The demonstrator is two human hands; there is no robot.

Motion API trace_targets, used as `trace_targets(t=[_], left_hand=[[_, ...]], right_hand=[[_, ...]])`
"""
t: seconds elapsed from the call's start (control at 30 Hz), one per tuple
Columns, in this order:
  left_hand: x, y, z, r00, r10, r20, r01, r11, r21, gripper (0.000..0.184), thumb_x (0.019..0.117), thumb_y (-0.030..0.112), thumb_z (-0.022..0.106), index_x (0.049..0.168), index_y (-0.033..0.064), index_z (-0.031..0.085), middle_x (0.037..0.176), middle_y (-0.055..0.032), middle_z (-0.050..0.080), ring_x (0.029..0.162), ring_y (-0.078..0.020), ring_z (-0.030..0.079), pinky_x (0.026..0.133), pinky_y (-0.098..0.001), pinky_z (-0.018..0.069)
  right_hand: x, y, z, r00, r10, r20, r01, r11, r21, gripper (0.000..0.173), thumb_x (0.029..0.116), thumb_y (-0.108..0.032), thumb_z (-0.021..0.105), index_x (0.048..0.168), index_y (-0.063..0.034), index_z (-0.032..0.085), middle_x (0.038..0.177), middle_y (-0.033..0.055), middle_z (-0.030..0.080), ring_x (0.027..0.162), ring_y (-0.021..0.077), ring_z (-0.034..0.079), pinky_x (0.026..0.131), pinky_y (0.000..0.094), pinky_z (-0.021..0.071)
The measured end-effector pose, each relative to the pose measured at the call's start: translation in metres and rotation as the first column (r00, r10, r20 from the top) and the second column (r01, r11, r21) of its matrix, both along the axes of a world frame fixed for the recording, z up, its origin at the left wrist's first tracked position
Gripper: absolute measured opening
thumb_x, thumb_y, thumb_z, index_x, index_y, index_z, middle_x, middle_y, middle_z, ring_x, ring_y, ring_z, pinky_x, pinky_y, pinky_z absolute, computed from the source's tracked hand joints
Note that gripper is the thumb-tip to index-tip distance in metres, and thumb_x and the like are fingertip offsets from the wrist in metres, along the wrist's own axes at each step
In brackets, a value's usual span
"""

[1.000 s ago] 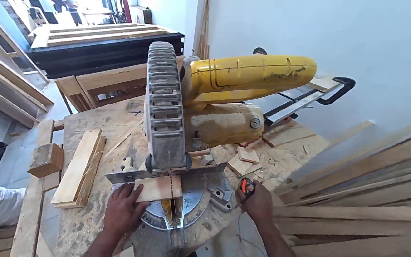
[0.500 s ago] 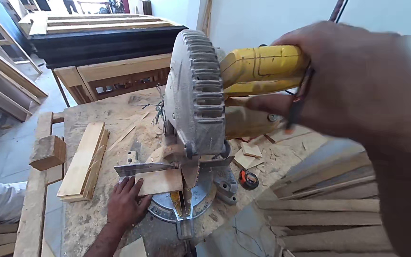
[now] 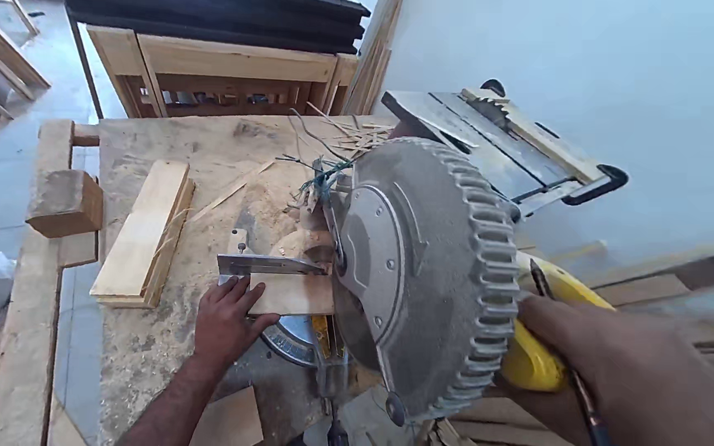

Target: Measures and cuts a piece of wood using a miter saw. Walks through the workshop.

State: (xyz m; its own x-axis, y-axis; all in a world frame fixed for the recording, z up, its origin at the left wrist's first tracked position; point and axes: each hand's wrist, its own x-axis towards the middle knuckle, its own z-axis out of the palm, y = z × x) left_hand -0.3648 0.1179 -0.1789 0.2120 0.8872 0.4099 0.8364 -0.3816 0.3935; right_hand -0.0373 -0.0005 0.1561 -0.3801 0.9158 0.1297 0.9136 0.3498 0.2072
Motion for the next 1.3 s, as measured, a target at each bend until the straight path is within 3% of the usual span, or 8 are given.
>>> trace_targets(t=[0.2, 0.5, 1.07, 1.3], left_hand=[[-0.001, 0.001, -0.002, 1.000, 0.007, 0.002, -0.007, 1.000, 0.017, 0.071, 0.0831, 0.084, 0.053, 0.123, 0.0302, 0.076, 0.134, -0.0018, 0.069, 0.127, -0.0293, 0.063, 0.104, -0.0572, 0.0482], [0.000, 0.004, -0.008, 1.000, 0.005, 0.015, -0.006, 0.997, 0.073, 0.070, 0.0831, 0.085, 0.052, 0.122, 0.0326, 0.077, 0.133, 0.0002, 0.070, 0.126, -0.0277, 0.063, 0.102, -0.0557, 0.0479], [0.002, 0.003, -0.007, 1.000, 0.017, 0.002, -0.017, 0.997, 0.071, 0.068, 0.0834, 0.084, 0.053, 0.123, 0.0340, 0.076, 0.134, 0.0014, 0.070, 0.125, -0.0285, 0.063, 0.102, -0.0554, 0.0477], [0.002, 0.002, -0.005, 1.000, 0.014, 0.000, -0.014, 0.998, 0.057, 0.069, 0.0839, 0.085, 0.052, 0.124, 0.0335, 0.076, 0.134, 0.0003, 0.070, 0.126, -0.0296, 0.063, 0.101, -0.0566, 0.0482]], right_hand=[[-0.006, -0.011, -0.015, 0.999, -0.018, 0.028, 0.019, 1.000, -0.017, 0.040, 0.0707, -0.042, 0.080, 0.083, -0.0087, 0.061, 0.065, 0.0099, 0.059, 0.055, 0.0300, 0.064, 0.043, 0.0446, 0.0475], [-0.002, -0.012, -0.025, 0.998, 0.037, 0.049, -0.039, 0.998, 0.040, 0.041, 0.0744, -0.045, 0.074, 0.081, -0.0085, 0.059, 0.061, 0.0083, 0.056, 0.051, 0.0272, 0.060, 0.042, 0.0410, 0.0444], [-0.004, -0.015, -0.027, 0.998, 0.020, 0.061, -0.022, 0.999, 0.041, 0.040, 0.0706, -0.043, 0.077, 0.081, -0.0086, 0.058, 0.061, 0.0077, 0.055, 0.052, 0.0270, 0.061, 0.042, 0.0412, 0.0453], [-0.002, -0.015, -0.029, 0.998, 0.036, 0.046, -0.038, 0.998, 0.042, 0.040, 0.0728, -0.043, 0.076, 0.080, -0.0080, 0.059, 0.060, 0.0078, 0.055, 0.051, 0.0262, 0.060, 0.042, 0.0402, 0.0444]])
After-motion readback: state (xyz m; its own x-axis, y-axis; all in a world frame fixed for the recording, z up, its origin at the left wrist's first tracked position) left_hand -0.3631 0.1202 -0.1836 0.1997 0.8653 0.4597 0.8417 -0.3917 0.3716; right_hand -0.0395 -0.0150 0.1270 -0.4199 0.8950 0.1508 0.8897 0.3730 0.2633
